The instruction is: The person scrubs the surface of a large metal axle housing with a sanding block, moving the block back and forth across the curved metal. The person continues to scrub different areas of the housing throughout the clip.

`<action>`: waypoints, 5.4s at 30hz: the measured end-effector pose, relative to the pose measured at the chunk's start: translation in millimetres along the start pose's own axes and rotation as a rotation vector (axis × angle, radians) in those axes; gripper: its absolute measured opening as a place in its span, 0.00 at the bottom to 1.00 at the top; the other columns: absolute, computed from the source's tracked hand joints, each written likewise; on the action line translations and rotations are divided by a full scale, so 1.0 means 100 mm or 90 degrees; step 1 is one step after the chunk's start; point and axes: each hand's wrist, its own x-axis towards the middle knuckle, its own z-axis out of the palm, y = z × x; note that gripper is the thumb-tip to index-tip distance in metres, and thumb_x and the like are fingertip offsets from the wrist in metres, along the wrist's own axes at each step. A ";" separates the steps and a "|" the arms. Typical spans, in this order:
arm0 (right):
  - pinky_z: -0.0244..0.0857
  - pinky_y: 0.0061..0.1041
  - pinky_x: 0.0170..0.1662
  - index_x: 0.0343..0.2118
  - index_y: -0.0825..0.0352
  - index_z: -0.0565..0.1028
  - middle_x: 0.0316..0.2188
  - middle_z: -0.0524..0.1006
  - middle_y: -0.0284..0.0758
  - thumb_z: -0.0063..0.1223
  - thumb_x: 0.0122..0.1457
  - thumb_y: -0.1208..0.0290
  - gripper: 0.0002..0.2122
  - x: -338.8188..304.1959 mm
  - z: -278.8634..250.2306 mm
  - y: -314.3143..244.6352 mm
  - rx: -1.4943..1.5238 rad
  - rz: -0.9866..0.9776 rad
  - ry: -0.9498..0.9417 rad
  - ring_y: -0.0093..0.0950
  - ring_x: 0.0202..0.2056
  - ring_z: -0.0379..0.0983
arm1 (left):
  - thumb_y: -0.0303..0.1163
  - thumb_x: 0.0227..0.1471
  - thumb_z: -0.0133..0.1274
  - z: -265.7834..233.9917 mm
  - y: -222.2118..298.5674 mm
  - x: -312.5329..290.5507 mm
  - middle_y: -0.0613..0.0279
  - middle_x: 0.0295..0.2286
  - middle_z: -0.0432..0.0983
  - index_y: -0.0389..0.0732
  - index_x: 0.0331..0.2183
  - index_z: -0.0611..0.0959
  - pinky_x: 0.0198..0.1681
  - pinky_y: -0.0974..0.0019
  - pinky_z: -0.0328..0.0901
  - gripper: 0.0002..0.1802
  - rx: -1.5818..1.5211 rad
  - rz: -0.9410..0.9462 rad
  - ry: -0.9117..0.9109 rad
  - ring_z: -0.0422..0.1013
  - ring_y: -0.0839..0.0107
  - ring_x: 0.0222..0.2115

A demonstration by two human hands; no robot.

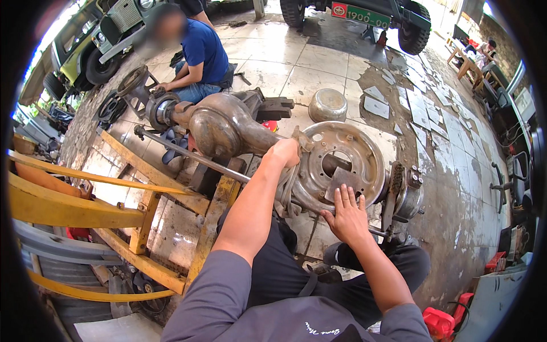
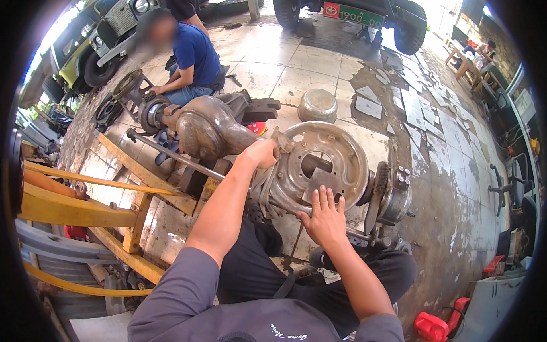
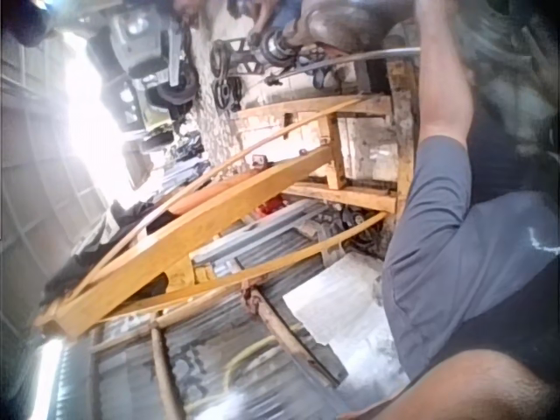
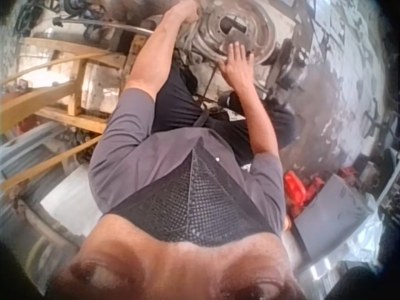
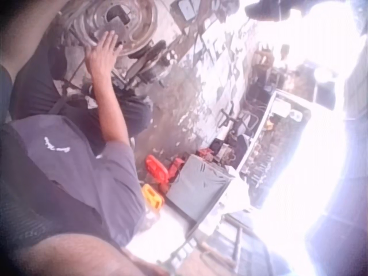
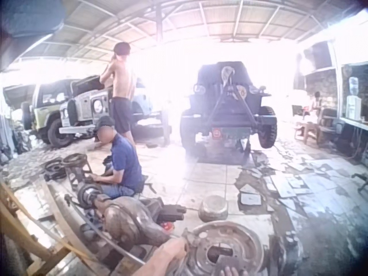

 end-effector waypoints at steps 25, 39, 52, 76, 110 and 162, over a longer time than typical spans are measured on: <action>0.39 0.50 0.69 0.64 0.73 0.60 0.67 0.57 0.48 0.37 0.66 0.42 0.37 -0.11 -0.19 -0.08 0.016 0.019 -0.104 0.43 0.69 0.50 | 0.27 0.44 0.56 0.04 -0.04 0.02 0.51 0.40 0.81 0.43 0.38 0.86 0.47 0.57 0.70 0.16 -0.008 0.000 0.019 0.76 0.55 0.44; 0.39 0.52 0.69 0.63 0.72 0.63 0.66 0.59 0.47 0.33 0.66 0.40 0.37 -0.05 -0.06 0.00 -0.002 -0.012 -0.012 0.41 0.68 0.52 | 0.27 0.43 0.57 0.10 -0.07 0.10 0.48 0.36 0.82 0.42 0.37 0.87 0.45 0.56 0.71 0.14 0.006 0.017 0.029 0.78 0.54 0.40; 0.40 0.48 0.69 0.64 0.73 0.61 0.67 0.56 0.48 0.36 0.66 0.42 0.36 0.21 0.03 0.08 0.035 -0.040 0.009 0.42 0.69 0.49 | 0.27 0.43 0.56 -0.01 0.05 -0.01 0.50 0.40 0.81 0.43 0.40 0.86 0.48 0.57 0.70 0.17 -0.014 -0.014 -0.016 0.77 0.55 0.44; 0.37 0.49 0.70 0.66 0.74 0.56 0.68 0.54 0.49 0.37 0.65 0.40 0.40 0.25 0.08 -0.09 -0.007 0.007 -0.002 0.45 0.69 0.47 | 0.26 0.44 0.54 0.06 -0.03 0.03 0.48 0.39 0.81 0.42 0.38 0.85 0.47 0.55 0.70 0.16 0.006 -0.007 0.005 0.76 0.52 0.44; 0.42 0.47 0.69 0.64 0.76 0.59 0.66 0.57 0.54 0.36 0.65 0.40 0.39 0.05 0.05 -0.18 0.026 -0.012 -0.033 0.48 0.68 0.49 | 0.27 0.43 0.55 0.08 -0.05 0.06 0.49 0.38 0.81 0.42 0.37 0.85 0.47 0.55 0.70 0.15 -0.007 -0.005 0.013 0.77 0.53 0.42; 0.43 0.45 0.69 0.65 0.75 0.57 0.67 0.54 0.52 0.36 0.64 0.37 0.41 -0.07 -0.07 -0.06 0.045 0.003 -0.097 0.47 0.69 0.48 | 0.27 0.43 0.57 0.11 -0.05 0.01 0.49 0.38 0.82 0.42 0.37 0.86 0.47 0.55 0.70 0.15 -0.028 0.010 0.045 0.77 0.53 0.43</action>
